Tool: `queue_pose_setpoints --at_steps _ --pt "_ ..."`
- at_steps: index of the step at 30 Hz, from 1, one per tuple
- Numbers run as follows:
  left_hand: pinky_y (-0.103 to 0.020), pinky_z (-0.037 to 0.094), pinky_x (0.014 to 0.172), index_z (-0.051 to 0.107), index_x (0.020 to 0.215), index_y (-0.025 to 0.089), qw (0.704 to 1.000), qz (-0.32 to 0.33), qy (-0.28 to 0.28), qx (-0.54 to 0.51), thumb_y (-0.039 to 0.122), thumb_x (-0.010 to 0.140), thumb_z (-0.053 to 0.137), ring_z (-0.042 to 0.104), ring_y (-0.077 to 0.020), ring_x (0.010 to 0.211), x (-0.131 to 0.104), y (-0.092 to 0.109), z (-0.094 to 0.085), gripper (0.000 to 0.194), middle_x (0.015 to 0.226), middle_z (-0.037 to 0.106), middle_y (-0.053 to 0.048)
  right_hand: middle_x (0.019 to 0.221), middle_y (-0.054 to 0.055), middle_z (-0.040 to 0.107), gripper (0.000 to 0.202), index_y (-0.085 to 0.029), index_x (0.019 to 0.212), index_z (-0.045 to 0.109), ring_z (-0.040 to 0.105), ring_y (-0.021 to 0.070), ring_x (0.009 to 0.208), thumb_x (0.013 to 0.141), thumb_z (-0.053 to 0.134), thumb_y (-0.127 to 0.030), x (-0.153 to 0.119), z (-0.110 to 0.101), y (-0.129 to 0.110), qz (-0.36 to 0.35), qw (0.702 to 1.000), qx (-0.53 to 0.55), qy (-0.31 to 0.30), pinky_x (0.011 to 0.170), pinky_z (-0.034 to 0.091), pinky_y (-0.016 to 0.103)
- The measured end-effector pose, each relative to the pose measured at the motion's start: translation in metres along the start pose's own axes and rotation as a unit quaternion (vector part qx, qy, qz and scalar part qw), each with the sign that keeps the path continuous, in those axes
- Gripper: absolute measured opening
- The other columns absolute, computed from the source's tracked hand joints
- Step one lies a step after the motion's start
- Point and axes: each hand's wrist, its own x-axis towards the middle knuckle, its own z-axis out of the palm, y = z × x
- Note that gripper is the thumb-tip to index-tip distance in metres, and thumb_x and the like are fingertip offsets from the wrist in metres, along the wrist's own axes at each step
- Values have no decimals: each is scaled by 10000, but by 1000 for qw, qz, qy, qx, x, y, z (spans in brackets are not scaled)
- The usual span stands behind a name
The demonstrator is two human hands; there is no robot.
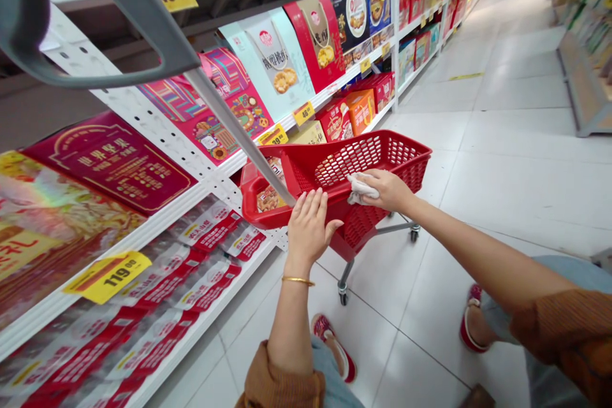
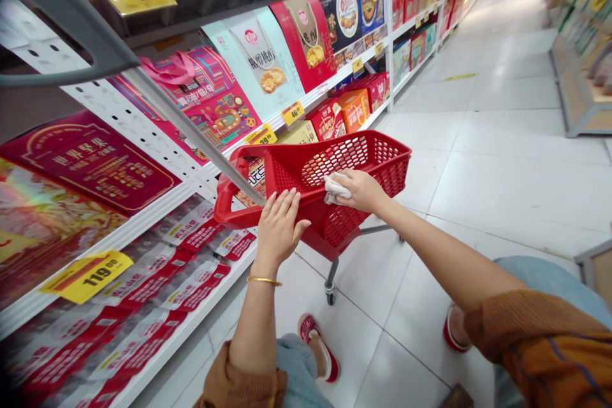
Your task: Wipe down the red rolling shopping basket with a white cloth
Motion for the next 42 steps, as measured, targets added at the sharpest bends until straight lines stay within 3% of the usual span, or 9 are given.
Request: queue_pose_setpoints --at_steps 14,20,24,27,31,36,42 --pt "-462 267 1200 471 1423 97 1000 -6 -1 -3 502 1011 302 425 -265 1395 0 1 0 601 1480 473 -133 1097 114 675 407 -202 1230 621 656 255 933 838 586 -305 -4 -1 7 18 1000 -12 10 824 559 399" --pt "-480 251 1203 484 1411 92 1000 -15 7 0 506 1011 303 434 -273 1386 0 3 0 603 1467 490 -141 1165 146 661 431 -169 1259 595 644 271 1031 851 577 -306 14 7 -27 4 999 24 40 900 548 424" --pt "-483 257 1202 505 1391 83 1000 -21 11 -1 532 1003 307 442 -282 1379 0 4 0 626 1457 502 -148 1196 160 649 461 -139 1264 597 633 280 1067 832 613 -299 32 16 -58 -12 998 59 30 917 539 421" --pt "-486 256 1204 519 1377 78 1000 -28 11 -2 542 998 319 444 -286 1377 0 2 1 633 1447 512 -152 1193 170 648 469 -127 1260 606 631 290 1066 827 633 -305 36 21 -66 -9 998 58 21 915 532 420" --pt "-477 278 1193 510 1384 80 1000 -31 7 2 522 1010 292 450 -281 1373 -1 -3 2 619 1460 499 -142 1173 136 661 452 -183 1261 614 641 269 1014 832 640 -324 29 19 -51 -9 999 34 -1 870 532 392" --pt "-496 288 1182 540 1357 71 999 -41 12 8 516 1014 276 490 -296 1338 0 -6 0 620 1430 529 -158 1081 128 684 406 -164 1201 654 651 234 899 856 619 -375 22 11 -23 18 999 13 -47 795 518 339" --pt "-520 229 1200 517 1371 55 999 -48 7 15 522 1014 268 431 -302 1386 6 -1 1 639 1449 499 -185 1055 102 689 364 -178 1167 661 631 218 911 852 619 -356 28 15 -22 34 997 23 -60 805 482 308"
